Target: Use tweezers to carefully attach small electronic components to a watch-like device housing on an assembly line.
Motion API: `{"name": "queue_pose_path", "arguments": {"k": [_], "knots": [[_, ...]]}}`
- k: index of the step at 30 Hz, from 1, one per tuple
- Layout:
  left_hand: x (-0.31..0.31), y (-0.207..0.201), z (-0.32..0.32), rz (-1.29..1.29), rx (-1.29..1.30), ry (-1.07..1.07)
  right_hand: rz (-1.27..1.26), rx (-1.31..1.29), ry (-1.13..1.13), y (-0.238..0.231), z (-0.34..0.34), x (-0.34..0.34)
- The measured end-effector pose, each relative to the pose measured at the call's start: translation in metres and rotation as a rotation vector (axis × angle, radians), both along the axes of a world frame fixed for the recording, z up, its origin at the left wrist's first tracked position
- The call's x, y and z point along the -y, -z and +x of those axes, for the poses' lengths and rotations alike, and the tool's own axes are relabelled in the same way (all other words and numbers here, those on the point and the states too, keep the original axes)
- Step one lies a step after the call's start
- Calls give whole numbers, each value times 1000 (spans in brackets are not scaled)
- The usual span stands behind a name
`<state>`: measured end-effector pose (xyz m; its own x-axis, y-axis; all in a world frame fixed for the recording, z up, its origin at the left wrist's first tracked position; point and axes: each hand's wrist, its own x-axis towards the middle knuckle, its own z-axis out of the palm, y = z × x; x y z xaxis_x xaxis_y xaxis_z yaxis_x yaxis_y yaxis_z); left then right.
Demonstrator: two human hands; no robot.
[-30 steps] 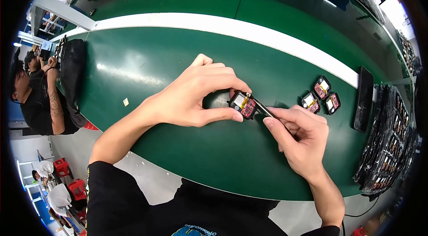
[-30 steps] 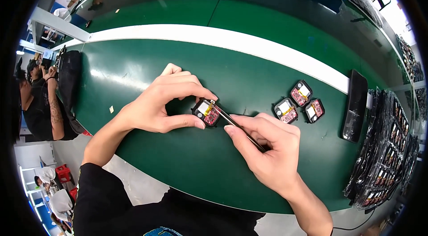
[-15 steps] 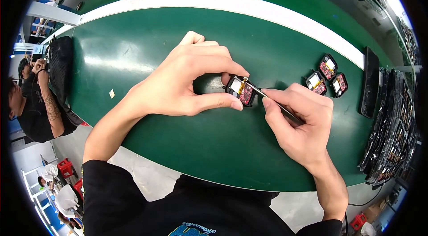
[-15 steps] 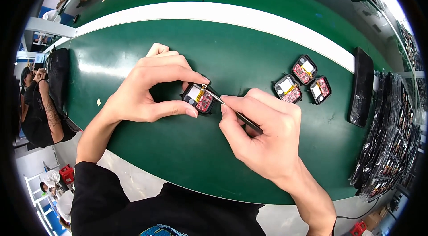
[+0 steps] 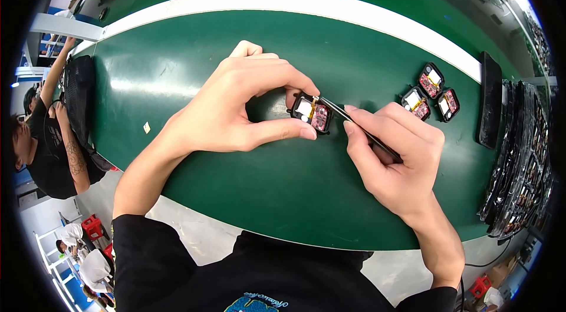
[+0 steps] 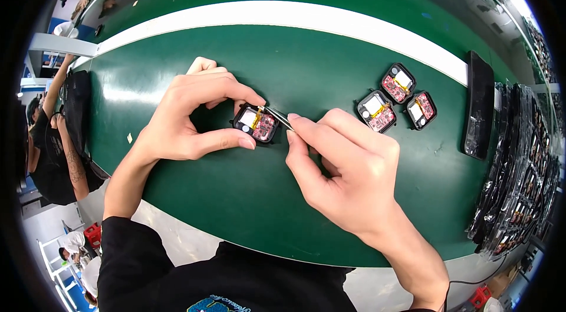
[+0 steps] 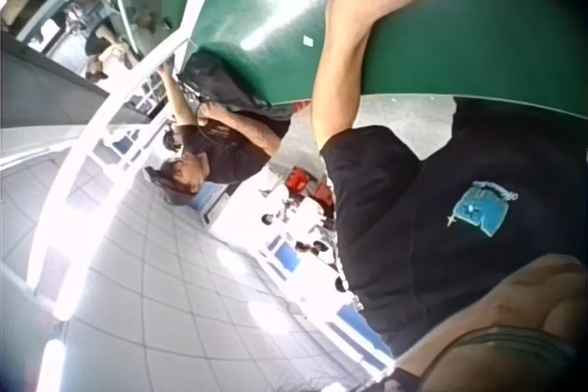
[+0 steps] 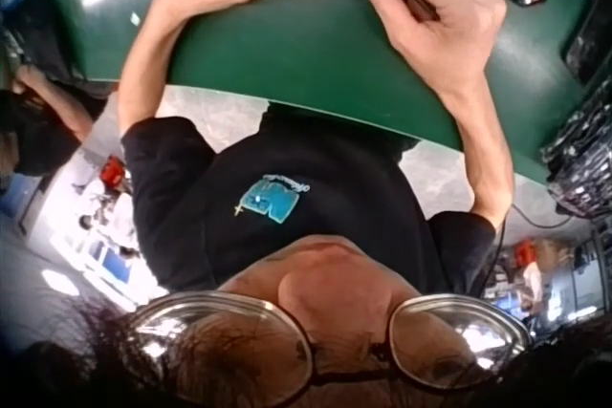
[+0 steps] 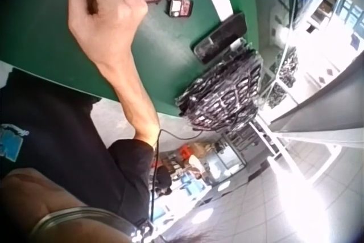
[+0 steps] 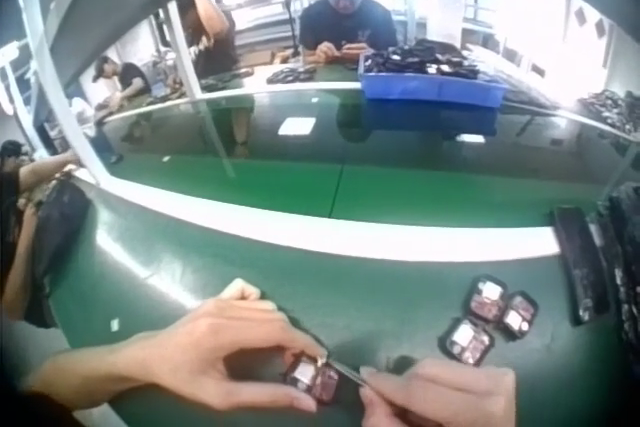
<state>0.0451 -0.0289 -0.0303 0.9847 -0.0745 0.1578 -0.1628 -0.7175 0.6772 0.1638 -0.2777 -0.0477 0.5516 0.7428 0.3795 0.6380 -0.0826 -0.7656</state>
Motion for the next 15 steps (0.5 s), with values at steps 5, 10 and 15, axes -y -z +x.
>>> {"name": "queue_pose_path", "arguments": {"k": [5, 10, 15], "knots": [[2, 2, 2, 30, 37, 5, 21, 171, 12, 2, -3, -1], [0, 4, 2, 16, 48, 11, 14, 220, 2, 3, -5, -2], [-4, 5, 3, 16, 35, 31, 31, 193, 13, 4, -5, -2]]}}
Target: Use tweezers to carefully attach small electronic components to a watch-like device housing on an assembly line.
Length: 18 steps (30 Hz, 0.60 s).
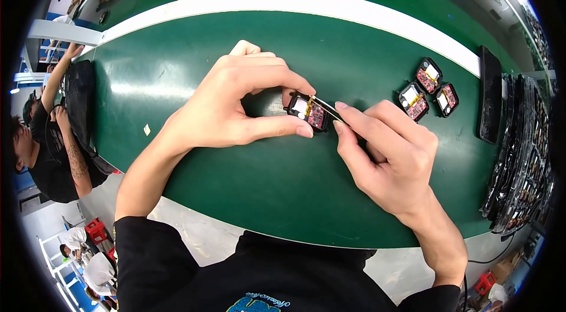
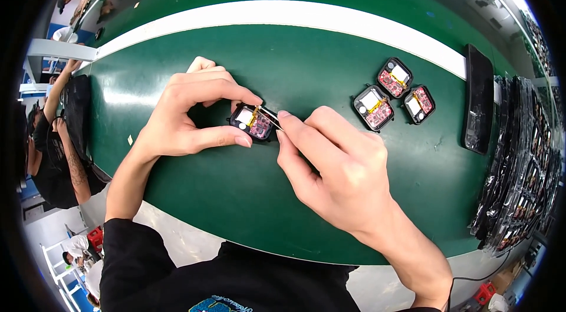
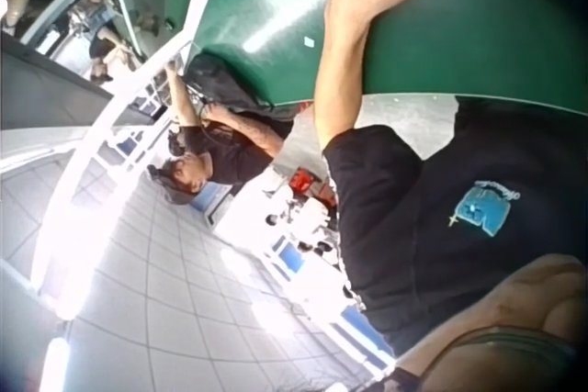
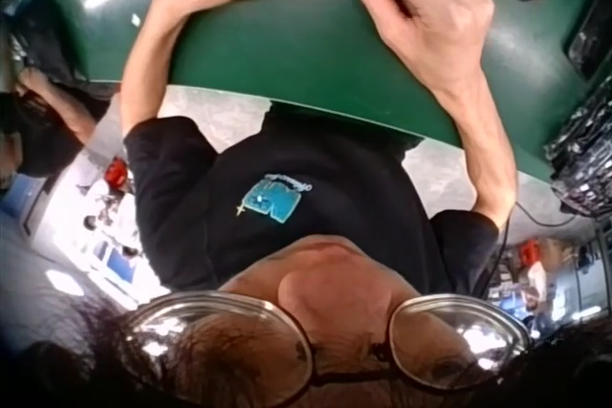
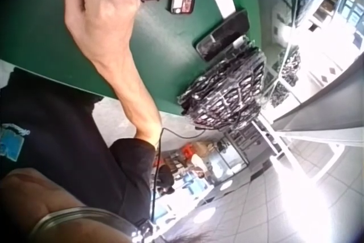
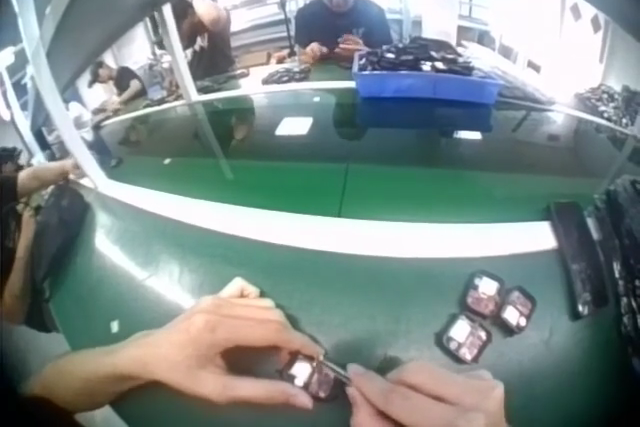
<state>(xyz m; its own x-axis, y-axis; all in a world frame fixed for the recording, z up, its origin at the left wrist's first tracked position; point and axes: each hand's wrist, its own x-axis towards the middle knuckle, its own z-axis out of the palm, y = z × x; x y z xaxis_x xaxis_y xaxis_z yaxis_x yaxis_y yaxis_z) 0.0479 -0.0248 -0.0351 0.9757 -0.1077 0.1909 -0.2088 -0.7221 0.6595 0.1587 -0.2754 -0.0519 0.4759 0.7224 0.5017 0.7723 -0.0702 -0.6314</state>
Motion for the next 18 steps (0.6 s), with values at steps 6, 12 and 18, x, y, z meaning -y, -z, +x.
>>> {"name": "queue_pose_path", "arguments": {"k": [6, 12, 18], "knots": [[1, -1, 2, -9, -13, -11, 1, 13, -22, 1, 2, 0], [-13, -5, 2, 10, -83, 49, -5, -152, -39, -2, 3, 1], [-15, -3, 2, -35, -111, 93, -37, -317, -70, -6, 7, 3]]}}
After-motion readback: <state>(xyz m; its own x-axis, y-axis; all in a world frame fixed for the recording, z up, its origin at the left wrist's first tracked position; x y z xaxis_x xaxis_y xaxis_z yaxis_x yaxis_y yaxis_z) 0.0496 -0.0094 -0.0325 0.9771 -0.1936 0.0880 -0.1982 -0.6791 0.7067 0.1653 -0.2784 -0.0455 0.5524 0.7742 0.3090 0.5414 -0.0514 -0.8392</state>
